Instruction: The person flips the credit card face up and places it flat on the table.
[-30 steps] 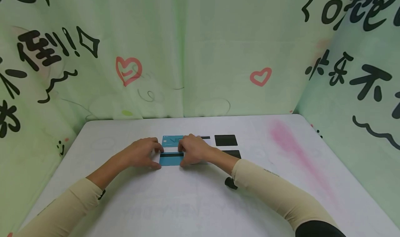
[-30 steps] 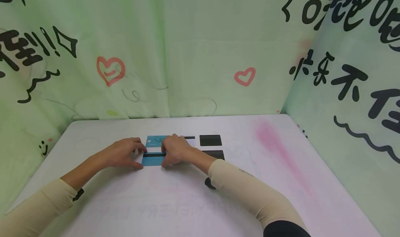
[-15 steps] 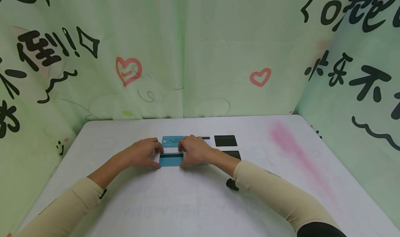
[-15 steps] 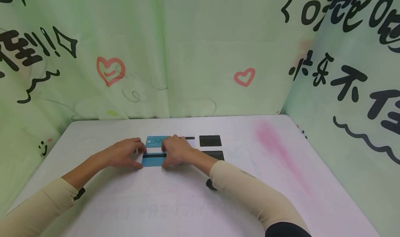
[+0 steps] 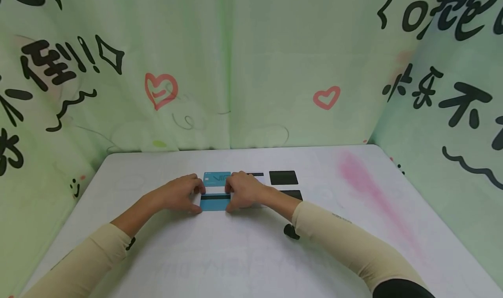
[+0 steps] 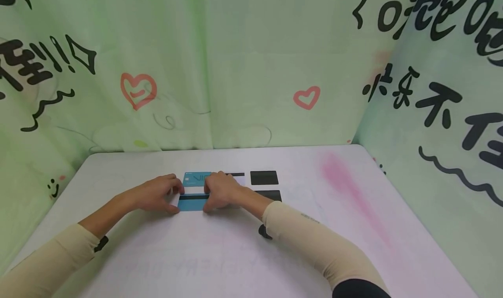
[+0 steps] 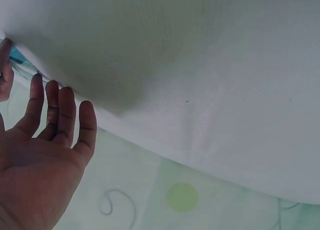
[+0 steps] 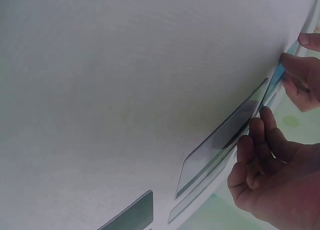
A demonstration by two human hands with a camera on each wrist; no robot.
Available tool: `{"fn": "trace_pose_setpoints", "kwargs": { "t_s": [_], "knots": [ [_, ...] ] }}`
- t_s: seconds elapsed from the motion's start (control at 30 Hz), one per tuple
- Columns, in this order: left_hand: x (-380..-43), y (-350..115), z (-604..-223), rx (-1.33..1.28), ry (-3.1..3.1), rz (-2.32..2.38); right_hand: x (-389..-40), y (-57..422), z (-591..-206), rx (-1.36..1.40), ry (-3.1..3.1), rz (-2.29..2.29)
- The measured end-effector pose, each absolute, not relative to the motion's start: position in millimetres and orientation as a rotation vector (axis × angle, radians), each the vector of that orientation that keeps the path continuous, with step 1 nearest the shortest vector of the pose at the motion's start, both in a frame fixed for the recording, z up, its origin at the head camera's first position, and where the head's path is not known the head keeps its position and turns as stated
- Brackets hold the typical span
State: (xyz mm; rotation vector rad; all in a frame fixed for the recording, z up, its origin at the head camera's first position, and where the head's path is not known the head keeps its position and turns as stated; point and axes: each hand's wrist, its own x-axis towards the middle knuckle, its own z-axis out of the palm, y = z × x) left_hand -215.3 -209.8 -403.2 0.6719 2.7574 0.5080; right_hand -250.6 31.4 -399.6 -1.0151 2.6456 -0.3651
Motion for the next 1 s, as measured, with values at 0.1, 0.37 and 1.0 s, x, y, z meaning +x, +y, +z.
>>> {"fn": "trace_pose_setpoints", "kwargs": {
  "t_s": [0.1, 0.37, 1.0],
  "knots": [
    [-216.1, -210.7, -404.8, 0.678, 2.757, 0.512, -250.7, 31.6, -399.6, -0.992, 2.638, -0.372],
    [-213.8, -211.1, -406.7, 0.708, 2.768, 0.549, -248.0, 32.5, -400.3, -0.997, 2.645, -0.408],
    [-213.2, -212.6, -407.1, 0.757, 2.784, 0.590, -246.7, 33.2, -398.8, -1.020, 2.578, -0.533]
  ]
}}
